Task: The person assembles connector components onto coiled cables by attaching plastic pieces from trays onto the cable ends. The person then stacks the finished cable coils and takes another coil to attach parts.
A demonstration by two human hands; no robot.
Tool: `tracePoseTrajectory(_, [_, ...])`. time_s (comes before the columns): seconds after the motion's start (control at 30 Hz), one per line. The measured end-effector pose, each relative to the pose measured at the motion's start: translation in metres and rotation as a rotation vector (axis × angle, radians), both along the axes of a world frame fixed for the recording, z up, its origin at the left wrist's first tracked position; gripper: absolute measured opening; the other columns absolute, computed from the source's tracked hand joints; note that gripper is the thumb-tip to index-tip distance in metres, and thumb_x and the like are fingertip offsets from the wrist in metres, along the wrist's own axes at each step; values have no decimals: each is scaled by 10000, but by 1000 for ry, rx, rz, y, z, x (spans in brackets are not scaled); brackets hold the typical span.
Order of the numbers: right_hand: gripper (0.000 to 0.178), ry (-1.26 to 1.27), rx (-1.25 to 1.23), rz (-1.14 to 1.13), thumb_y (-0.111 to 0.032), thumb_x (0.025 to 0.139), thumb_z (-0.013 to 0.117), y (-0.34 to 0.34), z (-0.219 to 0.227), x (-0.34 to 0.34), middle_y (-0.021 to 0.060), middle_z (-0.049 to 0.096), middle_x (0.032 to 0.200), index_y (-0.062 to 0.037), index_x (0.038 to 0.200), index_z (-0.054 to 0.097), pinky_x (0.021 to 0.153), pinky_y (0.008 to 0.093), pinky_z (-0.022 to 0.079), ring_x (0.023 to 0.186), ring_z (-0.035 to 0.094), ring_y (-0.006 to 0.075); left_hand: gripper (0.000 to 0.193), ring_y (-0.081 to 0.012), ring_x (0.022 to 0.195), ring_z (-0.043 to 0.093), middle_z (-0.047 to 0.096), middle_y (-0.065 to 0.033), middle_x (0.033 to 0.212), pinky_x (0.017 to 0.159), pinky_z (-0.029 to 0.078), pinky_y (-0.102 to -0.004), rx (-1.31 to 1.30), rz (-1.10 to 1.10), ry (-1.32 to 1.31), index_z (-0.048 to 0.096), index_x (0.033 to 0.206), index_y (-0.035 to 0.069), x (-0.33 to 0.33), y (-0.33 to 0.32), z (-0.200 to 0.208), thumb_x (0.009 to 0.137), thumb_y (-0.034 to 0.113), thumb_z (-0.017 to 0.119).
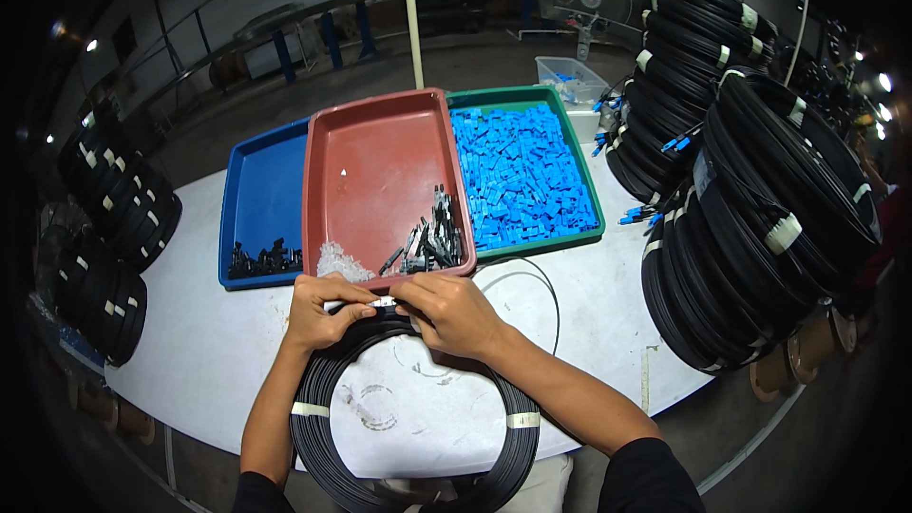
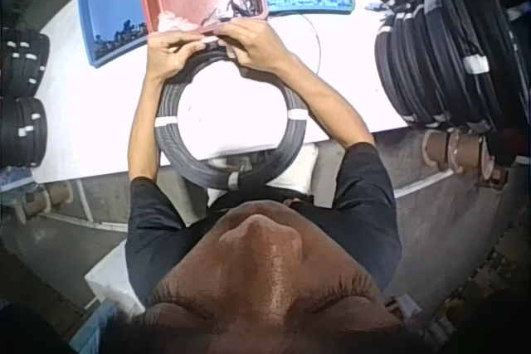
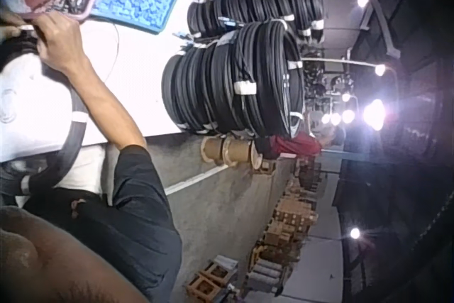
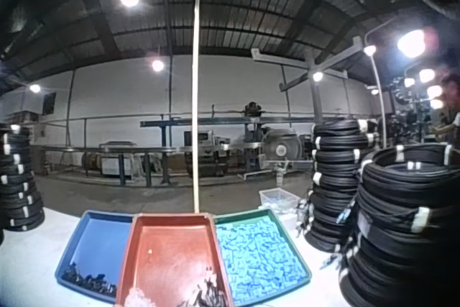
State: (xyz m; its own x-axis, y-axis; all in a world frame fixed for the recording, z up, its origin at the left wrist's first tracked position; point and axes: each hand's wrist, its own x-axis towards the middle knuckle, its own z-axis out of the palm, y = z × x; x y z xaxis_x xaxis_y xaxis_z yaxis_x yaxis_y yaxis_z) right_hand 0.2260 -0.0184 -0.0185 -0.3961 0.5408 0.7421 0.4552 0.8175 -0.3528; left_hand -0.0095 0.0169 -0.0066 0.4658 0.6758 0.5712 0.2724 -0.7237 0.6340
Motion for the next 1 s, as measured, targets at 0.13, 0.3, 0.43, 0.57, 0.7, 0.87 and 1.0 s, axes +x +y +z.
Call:
tracePoseTrajectory(0.13, [235, 6, -10, 23, -25, 821, 749, -1, -2, -3, 137, 713, 931, -13, 1047, 683, 728, 395, 566, 819, 705, 321, 147, -172, 640, 700, 779, -108, 805, 616, 542, -284, -20, 32, -16, 820, 888, 45, -5, -3, -5, 748, 56, 862])
tracePoseTrajectory(0.3, [246, 33, -52, -26, -18, 825, 737, -3, -3, 0, 151, 714, 900, -16, 1066, 688, 709, 396, 564, 793, 708, 324, 269, -164, 784, 757, 786, -145, 986, 705, 587, -274, -116, 9, -102, 797, 1030, 19, 0, -4, -8, 770, 60, 853])
tracePoseTrajectory(0.43, [236, 61, -119, -119, -11, 829, 722, 1, -8, 2, 163, 719, 904, -17, 1063, 693, 695, 394, 564, 787, 712, 330, 339, -95, 719, 705, 784, -134, 989, 618, 532, -224, -73, 45, -51, 748, 1151, -16, -2, -2, -2, 820, 24, 811])
tracePoseTrajectory(0.57, [169, 146, -77, -218, -72, 880, 672, 5, -11, 2, 148, 700, 864, -51, 1046, 698, 663, 435, 555, 750, 692, 347, 292, -138, 805, 738, 785, -135, 1040, 729, 569, -262, -218, 93, -105, 772, 1103, 4, -5, -1, -6, 821, 63, 819])
tracePoseTrajectory(0.7, [166, 133, -100, -342, -65, 876, 662, 7, -11, 10, 147, 689, 847, -52, 1039, 695, 654, 443, 555, 733, 689, 355, 266, -115, 695, 711, 786, -117, 956, 614, 524, -229, -96, 103, -68, 764, 1106, -20, -6, 2, -5, 855, 68, 782])
tracePoseTrajectory(0.87, [162, 177, -62, -423, -62, 866, 687, 18, -16, 31, 152, 710, 881, -37, 1025, 698, 651, 413, 556, 746, 695, 346, 278, -134, 721, 715, 794, -107, 937, 672, 544, -262, -124, 128, 12, 791, 1075, 38, 5, 14, 15, 813, 127, 824])
tracePoseTrajectory(1.0, [144, 207, 27, -530, -54, 855, 689, 24, -14, 47, 129, 705, 838, -53, 998, 704, 613, 400, 544, 700, 689, 317, 249, -208, 756, 748, 785, -121, 914, 701, 544, -300, -16, 81, 168, 795, 1045, 58, 33, 33, 37, 811, 140, 818])
